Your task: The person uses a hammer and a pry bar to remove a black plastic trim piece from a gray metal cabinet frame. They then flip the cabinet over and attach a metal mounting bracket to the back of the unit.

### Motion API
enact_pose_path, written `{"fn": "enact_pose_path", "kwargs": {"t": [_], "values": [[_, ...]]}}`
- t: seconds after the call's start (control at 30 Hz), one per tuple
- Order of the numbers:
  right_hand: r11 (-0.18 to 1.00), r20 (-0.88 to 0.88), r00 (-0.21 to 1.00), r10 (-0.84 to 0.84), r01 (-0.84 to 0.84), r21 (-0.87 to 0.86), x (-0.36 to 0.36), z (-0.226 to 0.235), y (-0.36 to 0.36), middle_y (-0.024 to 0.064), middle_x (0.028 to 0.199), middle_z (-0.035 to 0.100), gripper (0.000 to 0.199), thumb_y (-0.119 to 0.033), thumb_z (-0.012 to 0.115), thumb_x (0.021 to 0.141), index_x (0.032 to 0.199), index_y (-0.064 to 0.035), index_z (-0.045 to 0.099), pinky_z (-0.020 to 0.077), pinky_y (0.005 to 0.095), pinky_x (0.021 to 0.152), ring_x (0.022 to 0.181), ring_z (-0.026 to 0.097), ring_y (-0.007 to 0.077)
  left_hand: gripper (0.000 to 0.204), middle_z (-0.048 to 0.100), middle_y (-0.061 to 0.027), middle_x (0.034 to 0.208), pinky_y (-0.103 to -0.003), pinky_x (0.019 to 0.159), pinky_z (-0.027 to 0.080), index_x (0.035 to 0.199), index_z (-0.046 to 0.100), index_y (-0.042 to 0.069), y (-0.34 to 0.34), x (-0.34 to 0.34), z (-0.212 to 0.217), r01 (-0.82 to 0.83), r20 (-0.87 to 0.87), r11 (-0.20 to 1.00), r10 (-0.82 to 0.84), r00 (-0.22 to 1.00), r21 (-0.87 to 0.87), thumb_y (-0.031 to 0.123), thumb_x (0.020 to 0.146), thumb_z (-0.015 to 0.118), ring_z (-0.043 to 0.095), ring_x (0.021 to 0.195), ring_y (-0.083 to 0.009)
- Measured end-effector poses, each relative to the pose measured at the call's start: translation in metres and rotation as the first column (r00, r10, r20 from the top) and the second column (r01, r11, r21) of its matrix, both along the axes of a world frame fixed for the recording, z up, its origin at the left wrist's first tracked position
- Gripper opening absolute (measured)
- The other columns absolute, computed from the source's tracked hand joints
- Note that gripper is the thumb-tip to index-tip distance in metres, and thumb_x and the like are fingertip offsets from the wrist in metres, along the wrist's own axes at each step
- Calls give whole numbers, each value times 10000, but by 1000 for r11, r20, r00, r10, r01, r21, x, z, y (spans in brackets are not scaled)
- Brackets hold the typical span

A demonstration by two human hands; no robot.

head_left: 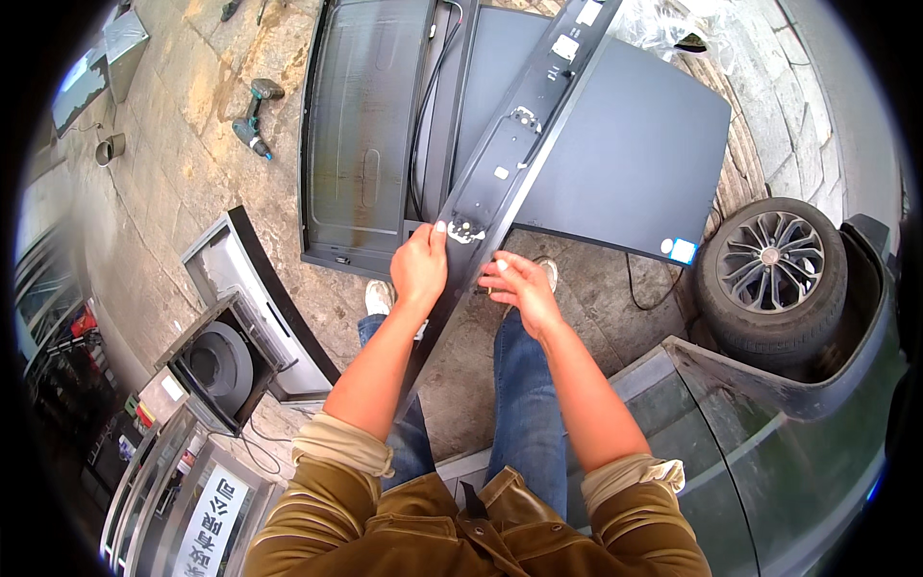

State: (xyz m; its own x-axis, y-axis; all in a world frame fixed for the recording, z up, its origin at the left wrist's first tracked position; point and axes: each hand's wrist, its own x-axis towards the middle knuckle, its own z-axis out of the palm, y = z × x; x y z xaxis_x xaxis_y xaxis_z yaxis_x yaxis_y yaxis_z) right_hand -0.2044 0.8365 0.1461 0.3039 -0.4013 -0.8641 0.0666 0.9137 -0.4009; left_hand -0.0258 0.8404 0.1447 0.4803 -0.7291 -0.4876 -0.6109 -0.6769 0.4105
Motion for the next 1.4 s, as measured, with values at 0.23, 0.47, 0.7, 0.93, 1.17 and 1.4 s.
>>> {"fn": "enact_pose_path", "kwargs": {"t": [0.23, 0.47, 0.7, 0.93, 1.17, 1.4], "values": [[818, 292, 823, -488, 548, -177, -56, 6, -107, 233, 1393, 388, 772, -466, 533, 905, 1411, 42, 246, 380, 473, 1006, 1304, 381, 334, 370, 460, -148, 586, -375, 539, 383, 749, 523, 21, 78, 99, 37, 131, -110, 985, -143, 984, -113, 340, 935, 497, 464, 539, -273], [692, 763, 457, -458, 721, -17, -49, 38, -117, 258, 1369, 398, 836, -595, 526, 836, 1386, -2, 311, 344, 532, 1042, 1280, 368, 439, 362, 414, -132, 570, -354, 527, 367, 701, 492, 15, 127, 149, 29, 276, -305, 958, -288, 908, -83, 311, 906, 525, 401, 519, -236], [619, 796, 363, -484, 785, 19, -45, 23, -87, 246, 1395, 376, 835, -592, 572, 812, 1379, -18, 356, 302, 528, 1073, 1312, 331, 423, 340, 395, -117, 633, -337, 606, 393, 792, 485, 17, 122, 166, -34, 288, -397, 957, -275, 876, -28, 328, 929, 496, 385, 607, -230], [572, 744, 393, -540, 820, -18, -61, 6, -72, 190, 1369, 436, 729, -547, 535, 862, 1367, -44, 382, 320, 496, 1068, 1289, 389, 360, 354, 381, -14, 724, -264, 684, 367, 811, 466, 24, 80, 170, -46, 364, -390, 927, -304, 869, 87, 350, 947, 489, 365, 733, -113], [432, 435, 378, -817, 901, 28, -101, -33, -58, 60, 1254, 546, 525, -440, 550, 905, 1264, -65, 472, 351, 432, 1035, 1180, 494, 248, 319, 520, -150, 682, -390, 632, 417, 807, 530, 51, 28, 150, -33, 489, -169, 870, -474, 864, 61, 353, 907, 512, 524, 677, -345], [250, 260, 219, -940, 964, 91, -125, -64, -49, 44, 1224, 554, 471, -368, 603, 892, 1234, -65, 490, 375, 403, 1018, 1149, 505, 214, 361, 545, -176, 703, -407, 654, 424, 828, 534, 46, -22, 129, -26, 597, -85, 788, -591, 802, 154, 396, 906, 492, 546, 716, -371]]}}
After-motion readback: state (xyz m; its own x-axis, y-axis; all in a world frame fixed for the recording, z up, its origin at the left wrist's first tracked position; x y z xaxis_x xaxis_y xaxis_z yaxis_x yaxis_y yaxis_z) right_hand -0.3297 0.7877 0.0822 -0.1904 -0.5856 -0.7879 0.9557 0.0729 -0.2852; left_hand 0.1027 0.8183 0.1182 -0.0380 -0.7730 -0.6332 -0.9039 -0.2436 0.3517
